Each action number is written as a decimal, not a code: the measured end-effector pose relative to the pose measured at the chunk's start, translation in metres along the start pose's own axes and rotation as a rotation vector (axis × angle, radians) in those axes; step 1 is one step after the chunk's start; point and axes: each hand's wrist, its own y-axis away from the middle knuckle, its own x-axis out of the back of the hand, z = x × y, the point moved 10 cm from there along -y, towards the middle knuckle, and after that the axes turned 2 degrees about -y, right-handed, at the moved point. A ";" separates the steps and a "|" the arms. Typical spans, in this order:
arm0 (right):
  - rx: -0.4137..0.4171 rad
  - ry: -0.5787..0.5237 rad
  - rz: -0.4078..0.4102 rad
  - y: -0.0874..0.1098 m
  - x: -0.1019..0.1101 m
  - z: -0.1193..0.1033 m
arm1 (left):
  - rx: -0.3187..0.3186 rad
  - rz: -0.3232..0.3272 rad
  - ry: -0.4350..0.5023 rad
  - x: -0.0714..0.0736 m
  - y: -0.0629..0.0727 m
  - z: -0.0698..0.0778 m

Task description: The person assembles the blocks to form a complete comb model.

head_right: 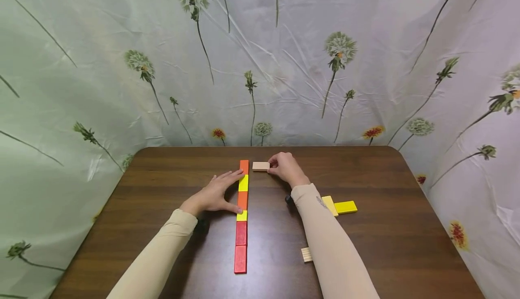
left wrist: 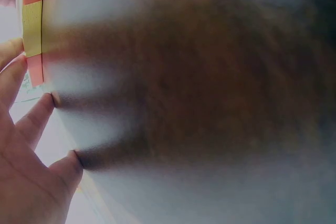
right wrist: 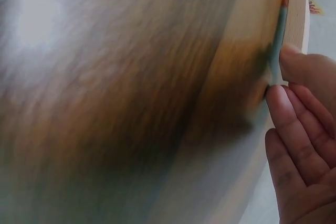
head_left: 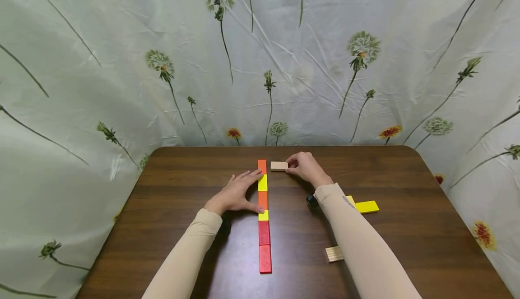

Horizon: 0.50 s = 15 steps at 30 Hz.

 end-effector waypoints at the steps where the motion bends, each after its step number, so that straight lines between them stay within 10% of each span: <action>1: -0.001 0.001 0.003 -0.001 -0.001 -0.001 | 0.002 0.000 0.000 0.000 0.000 0.000; 15: -0.073 0.066 0.034 -0.011 -0.008 -0.009 | -0.004 0.005 -0.009 -0.001 -0.002 -0.002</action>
